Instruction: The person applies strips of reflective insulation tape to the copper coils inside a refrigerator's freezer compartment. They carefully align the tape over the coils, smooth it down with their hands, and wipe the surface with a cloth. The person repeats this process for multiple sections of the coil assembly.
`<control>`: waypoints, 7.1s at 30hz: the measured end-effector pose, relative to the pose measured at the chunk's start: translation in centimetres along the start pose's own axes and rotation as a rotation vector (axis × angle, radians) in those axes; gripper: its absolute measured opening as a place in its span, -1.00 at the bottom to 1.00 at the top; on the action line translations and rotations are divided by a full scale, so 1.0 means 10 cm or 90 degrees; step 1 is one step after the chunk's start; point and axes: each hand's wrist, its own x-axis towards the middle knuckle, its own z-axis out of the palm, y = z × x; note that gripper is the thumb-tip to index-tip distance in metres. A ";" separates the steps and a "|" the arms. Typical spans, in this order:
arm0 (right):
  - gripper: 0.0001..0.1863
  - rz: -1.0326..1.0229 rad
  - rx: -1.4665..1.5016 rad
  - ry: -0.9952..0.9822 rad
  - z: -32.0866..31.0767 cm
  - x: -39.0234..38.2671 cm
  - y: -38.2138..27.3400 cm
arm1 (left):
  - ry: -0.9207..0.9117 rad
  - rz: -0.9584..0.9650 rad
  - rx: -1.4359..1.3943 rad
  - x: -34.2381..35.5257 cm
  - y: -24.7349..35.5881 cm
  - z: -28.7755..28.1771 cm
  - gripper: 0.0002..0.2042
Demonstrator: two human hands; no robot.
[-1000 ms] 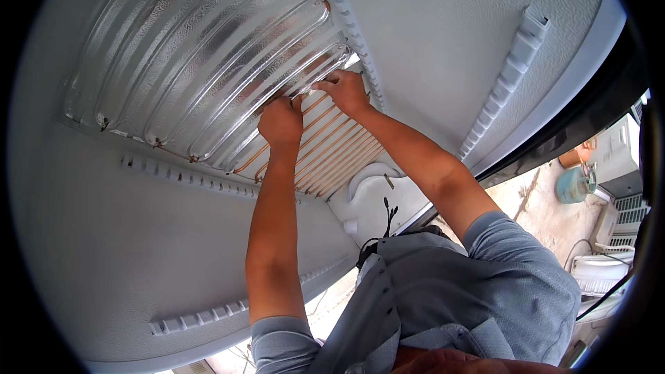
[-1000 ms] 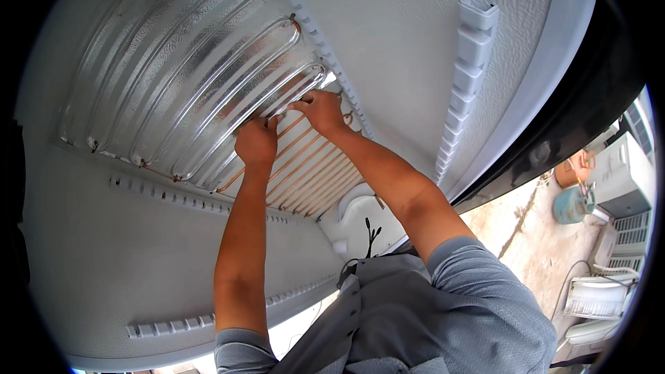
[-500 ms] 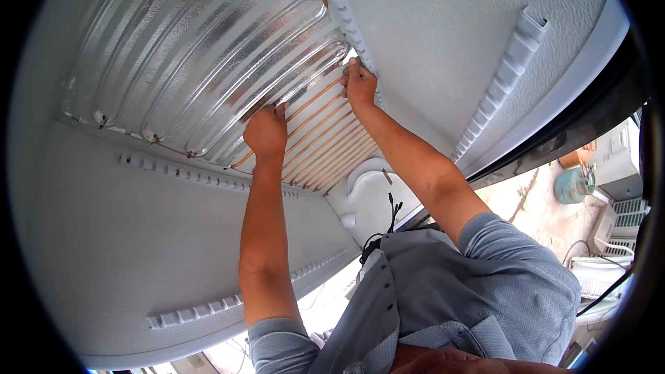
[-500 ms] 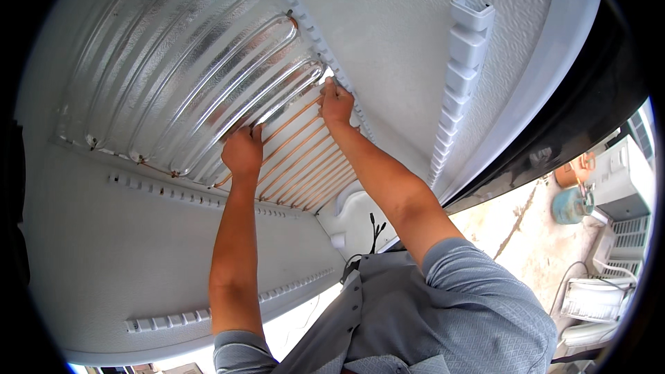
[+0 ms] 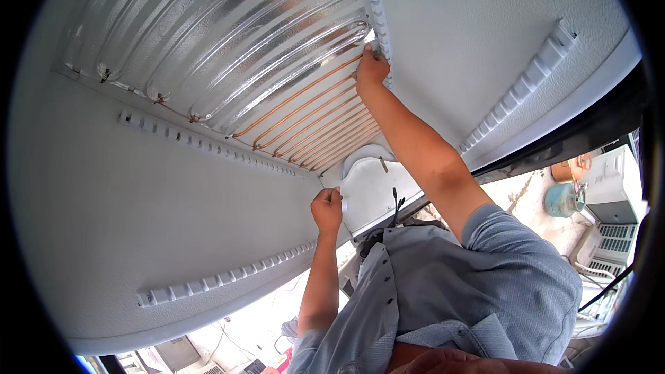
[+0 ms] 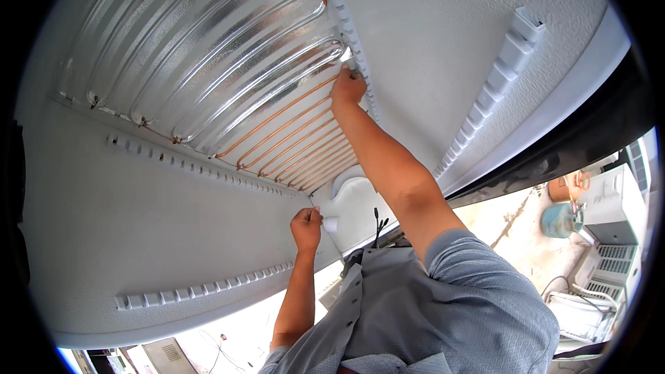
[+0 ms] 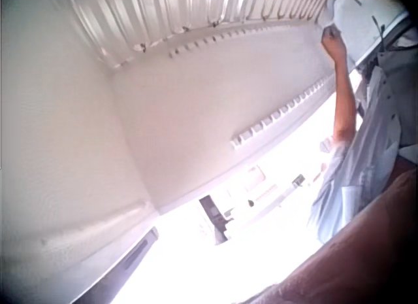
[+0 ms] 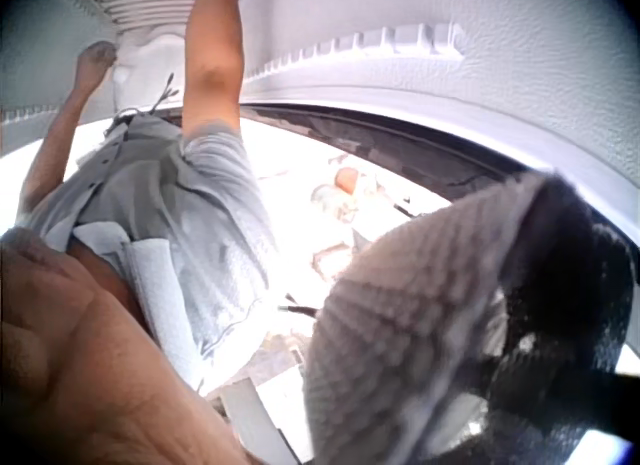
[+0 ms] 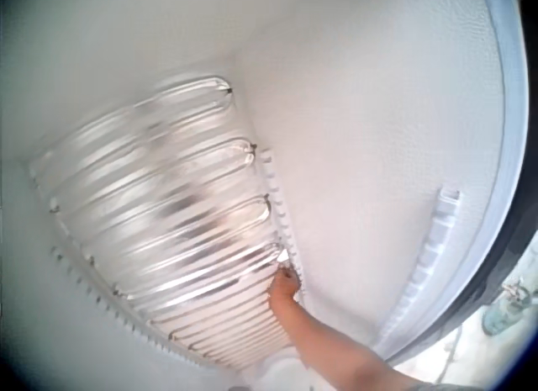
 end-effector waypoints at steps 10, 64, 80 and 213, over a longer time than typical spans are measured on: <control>-0.30 0.063 0.047 -0.180 -0.11 -0.37 -0.52 | 0.073 -0.351 0.045 -2.53 -1.29 -0.20 -0.72; -0.73 -1.517 -0.564 -0.946 1.12 -2.44 0.03 | 0.583 -0.580 -0.317 -4.05 -1.22 0.73 -0.79; -0.69 -1.563 -0.683 -0.905 1.13 -2.67 0.13 | 0.755 -0.533 0.247 -3.75 -1.07 -0.49 -0.72; -0.81 -1.138 -0.468 -0.831 0.65 -2.59 0.50 | 0.696 0.248 -0.042 -1.39 2.20 -2.70 -0.33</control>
